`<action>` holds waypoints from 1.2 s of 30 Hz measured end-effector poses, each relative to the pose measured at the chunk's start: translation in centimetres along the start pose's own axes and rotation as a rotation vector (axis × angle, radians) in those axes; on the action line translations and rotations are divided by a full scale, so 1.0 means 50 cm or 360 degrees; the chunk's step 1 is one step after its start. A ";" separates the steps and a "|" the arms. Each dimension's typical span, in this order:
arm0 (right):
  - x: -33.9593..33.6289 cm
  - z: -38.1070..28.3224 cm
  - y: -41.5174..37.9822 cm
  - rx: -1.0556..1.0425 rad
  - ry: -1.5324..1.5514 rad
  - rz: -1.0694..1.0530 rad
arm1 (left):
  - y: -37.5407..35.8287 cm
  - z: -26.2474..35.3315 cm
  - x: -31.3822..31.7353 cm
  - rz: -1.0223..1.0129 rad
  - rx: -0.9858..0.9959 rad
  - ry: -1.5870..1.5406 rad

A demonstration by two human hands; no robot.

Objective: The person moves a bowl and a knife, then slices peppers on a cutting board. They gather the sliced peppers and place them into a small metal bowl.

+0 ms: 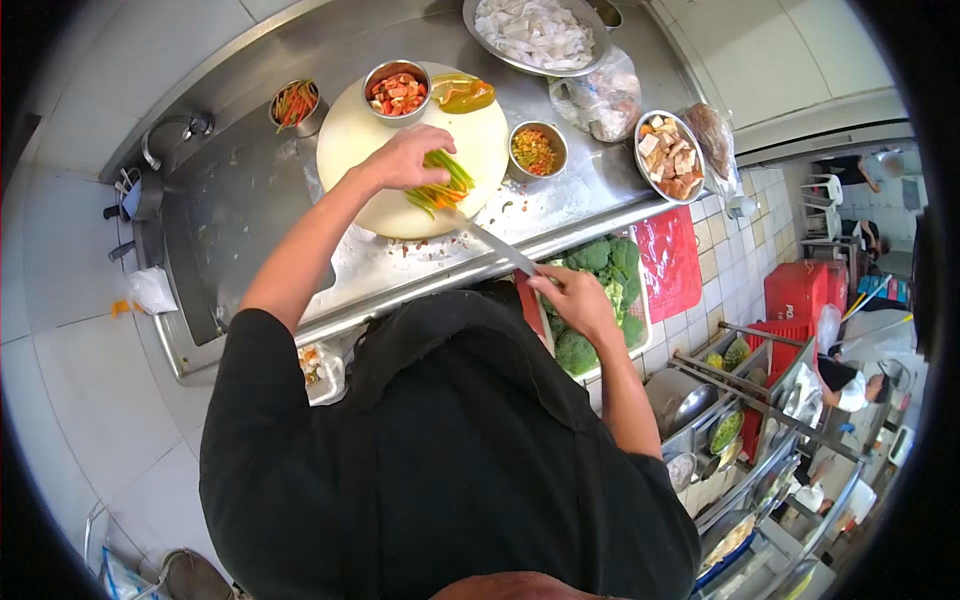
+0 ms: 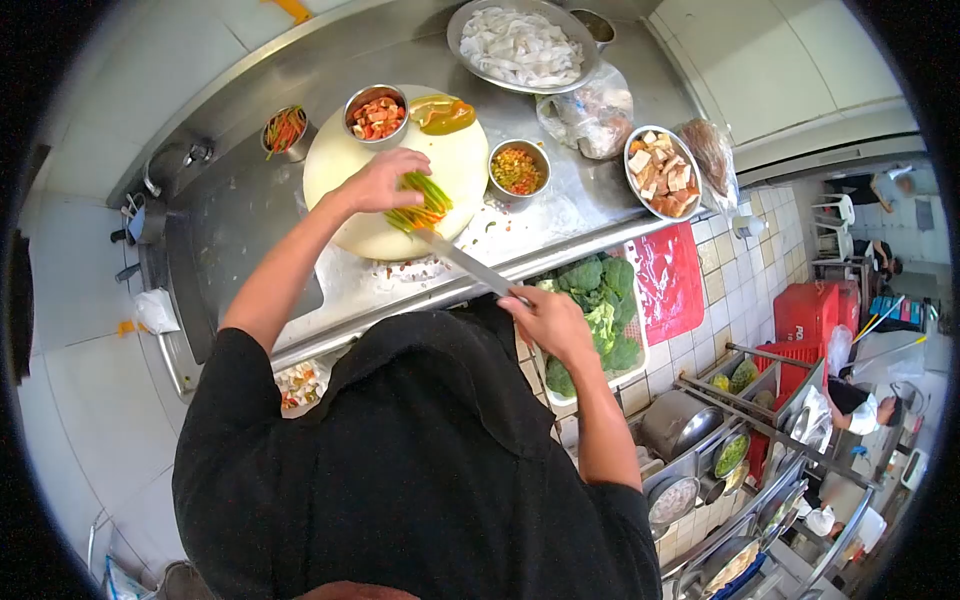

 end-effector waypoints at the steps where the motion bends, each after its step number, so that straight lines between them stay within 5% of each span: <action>1: 0.000 0.044 -0.014 0.0037 0.0110 0.0070 | -0.004 -0.005 0.010 -0.0056 0.0136 0.0106; 4: -0.009 0.113 -0.043 0.0505 0.0444 0.0006 | -0.034 -0.009 0.050 -0.0307 0.0435 0.0394; 8: 0.014 0.109 -0.050 0.0680 0.0766 0.0087 | -0.086 -0.008 0.086 -0.0075 0.0216 0.0546; 12: 0.050 0.047 -0.010 0.0595 0.0933 0.0042 | -0.125 0.029 0.167 0.0569 -0.0316 0.0682; 15: 0.078 0.013 0.045 0.0502 0.0805 -0.0031 | -0.107 0.095 0.185 0.0669 -0.0732 0.0824; 20: 0.108 -0.077 0.109 0.0218 0.0313 0.0060 | -0.101 0.121 0.128 0.0480 -0.0688 0.0731; 28: 0.160 -0.088 0.123 0.0131 0.0383 -0.0115 | -0.142 0.051 0.157 0.0594 -0.0410 0.0615; 31: 0.121 -0.068 0.111 0.0322 0.0691 -0.0408 | -0.161 0.082 0.182 0.0716 -0.0458 0.0711; 36: 0.112 -0.046 0.099 0.0517 0.0789 -0.0437 | -0.154 0.097 0.146 0.0798 -0.0393 0.0434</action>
Point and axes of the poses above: each hand's wrist, its own y-axis towards the middle knuckle, its own x-axis out of the palm, z = x × y, the point moved 1 cm from there along y, towards the middle knuckle, and after that the axes turned 11 degrees about z, right-handed, at the moved point
